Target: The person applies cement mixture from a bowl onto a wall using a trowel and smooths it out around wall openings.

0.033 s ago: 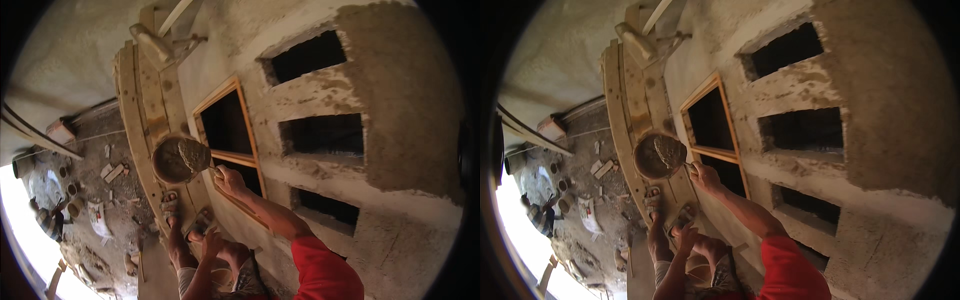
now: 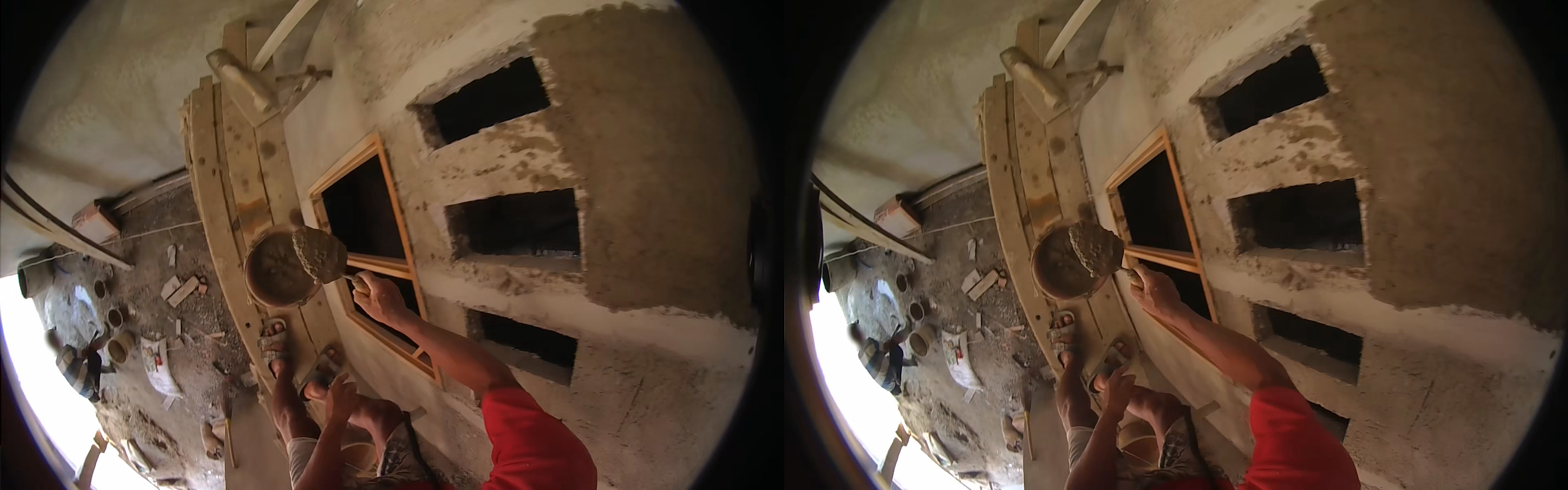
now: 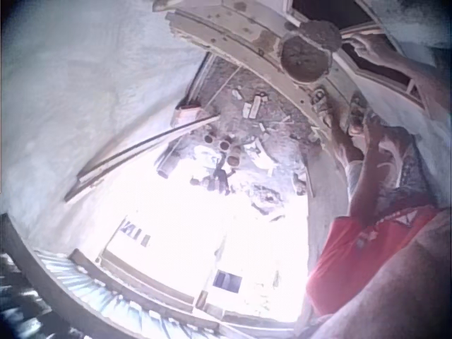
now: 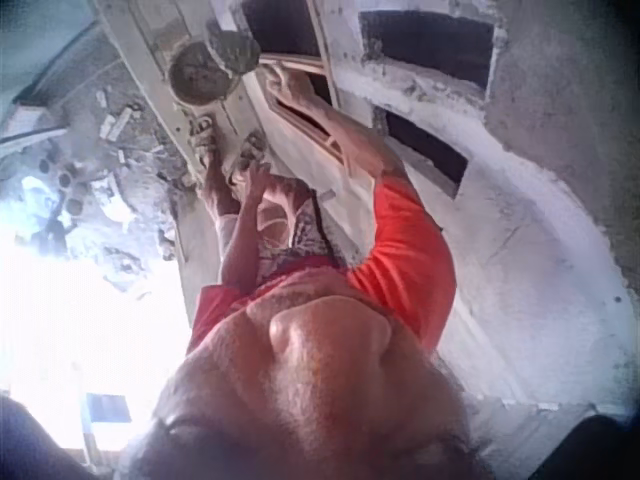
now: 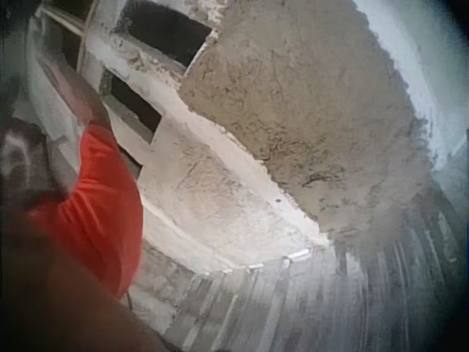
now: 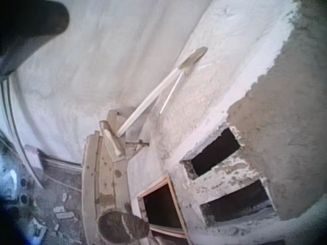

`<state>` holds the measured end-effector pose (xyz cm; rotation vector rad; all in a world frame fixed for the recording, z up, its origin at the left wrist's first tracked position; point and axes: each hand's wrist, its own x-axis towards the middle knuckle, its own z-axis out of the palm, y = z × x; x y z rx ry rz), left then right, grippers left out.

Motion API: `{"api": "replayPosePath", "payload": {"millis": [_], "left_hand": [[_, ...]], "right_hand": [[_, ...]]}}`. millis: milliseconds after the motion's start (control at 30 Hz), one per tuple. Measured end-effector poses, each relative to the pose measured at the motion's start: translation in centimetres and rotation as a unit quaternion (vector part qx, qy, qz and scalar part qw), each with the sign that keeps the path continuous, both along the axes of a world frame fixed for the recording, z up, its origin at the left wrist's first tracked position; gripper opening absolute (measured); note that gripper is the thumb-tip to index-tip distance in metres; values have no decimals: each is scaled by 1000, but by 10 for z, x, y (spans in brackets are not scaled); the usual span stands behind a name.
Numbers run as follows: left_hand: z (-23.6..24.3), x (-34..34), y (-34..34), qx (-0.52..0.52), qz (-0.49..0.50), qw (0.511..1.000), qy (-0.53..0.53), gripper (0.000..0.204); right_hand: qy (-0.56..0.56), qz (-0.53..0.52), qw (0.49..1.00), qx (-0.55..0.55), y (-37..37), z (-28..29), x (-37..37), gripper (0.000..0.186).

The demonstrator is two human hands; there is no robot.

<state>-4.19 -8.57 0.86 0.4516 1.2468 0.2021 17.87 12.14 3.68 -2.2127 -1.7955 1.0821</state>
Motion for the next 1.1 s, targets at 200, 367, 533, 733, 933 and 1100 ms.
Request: {"api": "replayPosePath", "payload": {"millis": [200, 367, 533, 733, 933, 1100], "left_hand": [[1, -5, 6, 214, -208, 944, 138, 48], [16, 1, 8, 221, -198, 950, 94, 49], [31, -7, 31, 235, -351, 897, 125, 44], [24, -23, 71, 211, -390, 884, 150, 47], [-7, -65, 73, 292, -411, 842, 194, 32], [30, -38, 82, 244, -312, 893, 213, 33]], "right_hand": [[-41, 11, 991, 125, 66, 242, 49, 38], [-34, 39, 988, 142, 112, 417, 44, 27], [110, -62, 983, 135, 126, 496, 60, 38], [-157, -280, 941, 111, 137, 511, 168, 34], [-201, -320, 853, 361, 108, 609, 148, 37], [-135, -342, 924, 105, 75, 521, 108, 29]]}}
